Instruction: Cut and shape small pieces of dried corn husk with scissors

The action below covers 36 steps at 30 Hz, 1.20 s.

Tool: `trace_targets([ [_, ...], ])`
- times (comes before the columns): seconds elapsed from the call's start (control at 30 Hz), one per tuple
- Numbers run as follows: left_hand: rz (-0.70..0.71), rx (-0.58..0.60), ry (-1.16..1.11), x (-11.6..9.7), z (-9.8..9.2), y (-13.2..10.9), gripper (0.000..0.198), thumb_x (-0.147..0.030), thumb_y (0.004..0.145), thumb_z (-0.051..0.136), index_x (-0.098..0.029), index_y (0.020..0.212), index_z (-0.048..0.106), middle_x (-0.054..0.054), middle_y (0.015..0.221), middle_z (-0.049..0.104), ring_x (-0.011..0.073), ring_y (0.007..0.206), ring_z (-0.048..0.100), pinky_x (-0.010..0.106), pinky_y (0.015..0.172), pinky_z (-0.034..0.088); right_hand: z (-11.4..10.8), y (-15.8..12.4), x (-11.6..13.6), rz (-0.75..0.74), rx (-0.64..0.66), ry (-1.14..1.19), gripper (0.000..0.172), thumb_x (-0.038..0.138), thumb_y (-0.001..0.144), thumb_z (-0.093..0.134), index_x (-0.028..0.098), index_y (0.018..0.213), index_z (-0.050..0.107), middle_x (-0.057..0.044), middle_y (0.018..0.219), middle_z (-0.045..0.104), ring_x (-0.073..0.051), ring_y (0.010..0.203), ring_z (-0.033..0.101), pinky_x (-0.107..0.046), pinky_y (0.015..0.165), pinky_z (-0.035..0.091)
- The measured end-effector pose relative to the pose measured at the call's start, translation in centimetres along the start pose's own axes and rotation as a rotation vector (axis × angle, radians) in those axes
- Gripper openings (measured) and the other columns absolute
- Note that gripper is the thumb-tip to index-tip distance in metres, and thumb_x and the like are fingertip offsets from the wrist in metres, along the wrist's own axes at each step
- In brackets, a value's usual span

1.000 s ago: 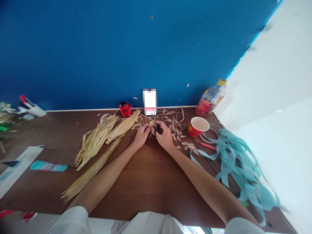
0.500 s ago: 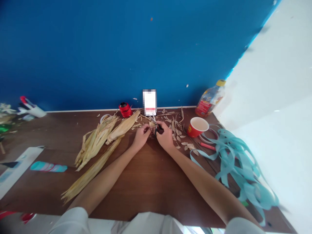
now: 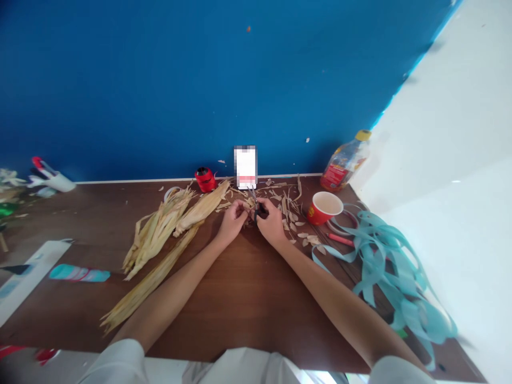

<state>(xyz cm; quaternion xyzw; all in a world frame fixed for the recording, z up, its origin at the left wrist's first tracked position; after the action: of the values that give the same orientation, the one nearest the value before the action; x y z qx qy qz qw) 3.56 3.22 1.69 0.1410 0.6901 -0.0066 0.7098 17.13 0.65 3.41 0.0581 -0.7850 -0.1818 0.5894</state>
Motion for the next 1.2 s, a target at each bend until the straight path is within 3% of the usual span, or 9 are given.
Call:
trace_targets([
  [0.43,-0.123,0.045,-0.110,0.10,0.55,0.00,0.011,-0.025,0.081,0.059,-0.015,0.084,0.055,0.001,0.071,0.063,0.0117,0.059,0.061,0.023,0.058,0.050,-0.01,0.02,-0.02,-0.022,0.002,-0.028,0.037,0.022,0.075,0.058,0.019,0.111,0.060,-0.004,0.092,0.068,-0.017,0.081,0.063,-0.030,0.076,0.050],
  [0.8,-0.036,0.032,0.020,0.46,0.28,0.09,0.017,-0.031,0.084,0.058,-0.015,0.089,0.058,0.004,0.078,0.065,0.0122,0.059,0.061,0.024,0.057,0.050,-0.30,0.00,0.06,-0.005,-0.030,-0.090,0.036,0.024,0.074,0.058,0.018,0.110,0.061,-0.005,0.093,0.069,-0.019,0.082,0.063,-0.032,0.078,0.050],
  [1.2,-0.015,0.056,0.001,0.07,0.43,0.04,0.015,-0.031,0.083,0.059,-0.016,0.085,0.056,0.002,0.076,0.061,0.0121,0.064,0.058,0.023,0.059,0.047,-0.14,0.05,0.08,-0.013,0.000,-0.014,0.036,0.021,0.072,0.058,0.018,0.108,0.061,-0.005,0.095,0.069,-0.019,0.083,0.064,-0.032,0.079,0.051],
])
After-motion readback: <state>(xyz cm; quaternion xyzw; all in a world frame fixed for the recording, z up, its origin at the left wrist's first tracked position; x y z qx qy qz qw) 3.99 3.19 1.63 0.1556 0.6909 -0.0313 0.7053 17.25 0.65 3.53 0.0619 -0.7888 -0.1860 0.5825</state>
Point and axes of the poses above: each hand's wrist, its own y-axis towards the middle knuckle, its own z-axis out of the palm, x = y × z, the point moved 6 cm from there along y, towards the middle knuckle
